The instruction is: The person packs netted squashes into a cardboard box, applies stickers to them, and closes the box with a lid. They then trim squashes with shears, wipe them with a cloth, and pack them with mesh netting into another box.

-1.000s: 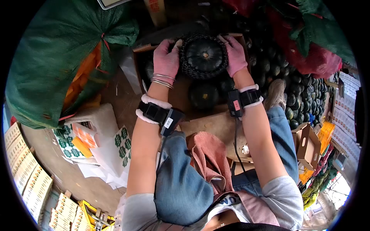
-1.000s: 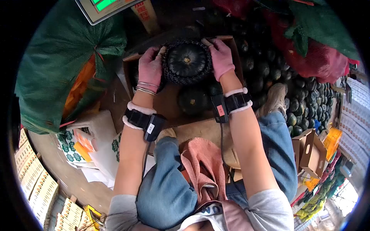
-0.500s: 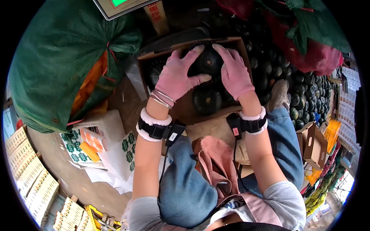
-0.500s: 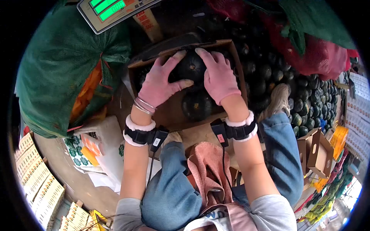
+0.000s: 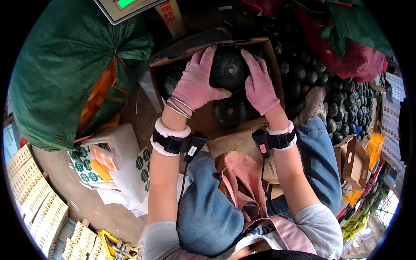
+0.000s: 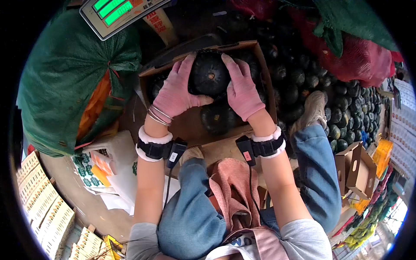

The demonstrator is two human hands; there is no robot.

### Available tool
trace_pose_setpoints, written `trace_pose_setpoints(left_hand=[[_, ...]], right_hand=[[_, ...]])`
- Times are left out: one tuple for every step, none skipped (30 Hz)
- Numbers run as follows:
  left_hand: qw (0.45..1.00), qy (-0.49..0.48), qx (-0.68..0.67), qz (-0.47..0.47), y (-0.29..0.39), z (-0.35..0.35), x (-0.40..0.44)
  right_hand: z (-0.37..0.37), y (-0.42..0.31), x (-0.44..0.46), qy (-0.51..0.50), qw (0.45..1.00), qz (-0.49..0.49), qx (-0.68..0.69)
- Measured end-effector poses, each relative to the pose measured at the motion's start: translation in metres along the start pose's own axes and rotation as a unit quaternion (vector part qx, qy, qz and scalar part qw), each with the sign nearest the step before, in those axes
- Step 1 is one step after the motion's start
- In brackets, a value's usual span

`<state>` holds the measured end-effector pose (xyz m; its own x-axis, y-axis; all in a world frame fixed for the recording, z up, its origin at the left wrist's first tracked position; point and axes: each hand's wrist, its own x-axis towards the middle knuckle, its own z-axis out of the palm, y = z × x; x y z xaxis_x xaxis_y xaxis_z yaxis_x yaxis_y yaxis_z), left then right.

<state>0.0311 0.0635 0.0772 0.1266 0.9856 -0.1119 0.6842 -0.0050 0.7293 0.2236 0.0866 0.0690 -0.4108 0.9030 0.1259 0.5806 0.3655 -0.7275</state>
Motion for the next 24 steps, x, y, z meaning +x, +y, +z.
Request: trace_pose_setpoints(left_hand=[[1.000,0.001,0.004,0.002,0.000,0.001,0.000],[1.000,0.003,0.007,0.004,0.000,0.002,0.000],[1.000,0.012,0.008,0.018,0.000,0.003,-0.001],[0.999,0.020,0.009,0.032,-0.001,0.004,-0.002],[0.999,0.028,0.011,0.045,-0.002,0.003,-0.005],[0.998,0.004,-0.017,0.055,-0.002,-0.003,-0.012],[0.997,-0.017,-0.044,0.065,-0.001,-0.015,-0.021],[0.994,-0.037,-0.072,0.074,-0.003,-0.024,-0.032],[0.992,-0.044,-0.091,0.069,-0.006,-0.031,-0.048],[0.990,-0.052,-0.109,0.065,-0.008,-0.038,-0.064],[0.988,-0.060,-0.124,0.066,-0.008,-0.045,-0.076],[0.994,-0.071,-0.032,0.075,-0.006,-0.050,-0.085],[0.991,-0.081,0.060,0.084,-0.003,-0.054,-0.095],[0.981,-0.089,0.149,0.090,-0.004,-0.057,-0.101],[0.979,-0.105,0.157,0.080,-0.011,-0.056,-0.103],[0.977,-0.121,0.163,0.069,-0.019,-0.052,-0.104],[0.975,-0.137,0.167,0.058,-0.025,-0.049,-0.105],[0.970,-0.155,0.183,0.031,-0.029,-0.048,-0.103],[0.974,-0.146,0.169,0.030,-0.032,-0.047,-0.103],[0.978,-0.133,0.156,0.030,-0.037,-0.044,-0.102],[0.982,-0.122,0.143,0.032,-0.042,-0.041,-0.101],[0.987,-0.102,0.118,0.036,-0.049,-0.035,-0.104],[0.991,-0.082,0.094,0.040,-0.059,-0.027,-0.107],[0.995,-0.061,0.068,0.045,-0.060,-0.024,-0.106]], right_hand=[[0.001,0.000,0.000,0.003,1.000,0.003,-0.002],[0.003,0.001,0.000,0.006,1.000,0.005,-0.005],[0.004,0.001,-0.001,0.008,1.000,0.007,-0.008],[0.003,0.003,-0.001,0.025,0.999,-0.023,-0.036],[0.001,0.005,-0.001,0.040,0.996,-0.053,-0.063],[0.001,0.005,-0.002,0.056,0.991,-0.081,-0.089],[-0.002,-0.011,-0.004,0.046,0.998,0.003,0.038],[-0.009,-0.035,-0.012,0.033,0.982,0.088,0.163],[-0.018,-0.056,-0.022,0.018,0.943,0.174,0.283],[-0.025,-0.068,-0.029,-0.036,0.917,0.249,0.309],[-0.020,-0.074,-0.036,-0.047,0.933,0.244,0.261],[-0.011,-0.072,-0.042,-0.064,0.943,0.229,0.234],[0.000,-0.068,-0.049,-0.081,0.951,0.214,0.207],[0.010,-0.066,-0.051,-0.116,0.948,0.224,0.194],[0.021,-0.061,-0.052,-0.140,0.942,0.241,0.186],[0.033,-0.057,-0.054,-0.167,0.935,0.259,0.176],[0.043,-0.051,-0.057,-0.194,0.926,0.279,0.165],[0.053,-0.043,-0.059,-0.217,0.923,0.269,0.168],[0.060,-0.042,-0.064,-0.192,0.941,0.229,0.161],[0.066,-0.042,-0.069,-0.166,0.957,0.185,0.151],[0.067,-0.044,-0.070,-0.138,0.970,0.141,0.142],[0.055,-0.054,-0.064,-0.215,0.920,0.255,0.205],[0.057,-0.054,-0.066,-0.206,0.928,0.226,0.212],[0.061,-0.054,-0.070,-0.198,0.935,0.197,0.218]])
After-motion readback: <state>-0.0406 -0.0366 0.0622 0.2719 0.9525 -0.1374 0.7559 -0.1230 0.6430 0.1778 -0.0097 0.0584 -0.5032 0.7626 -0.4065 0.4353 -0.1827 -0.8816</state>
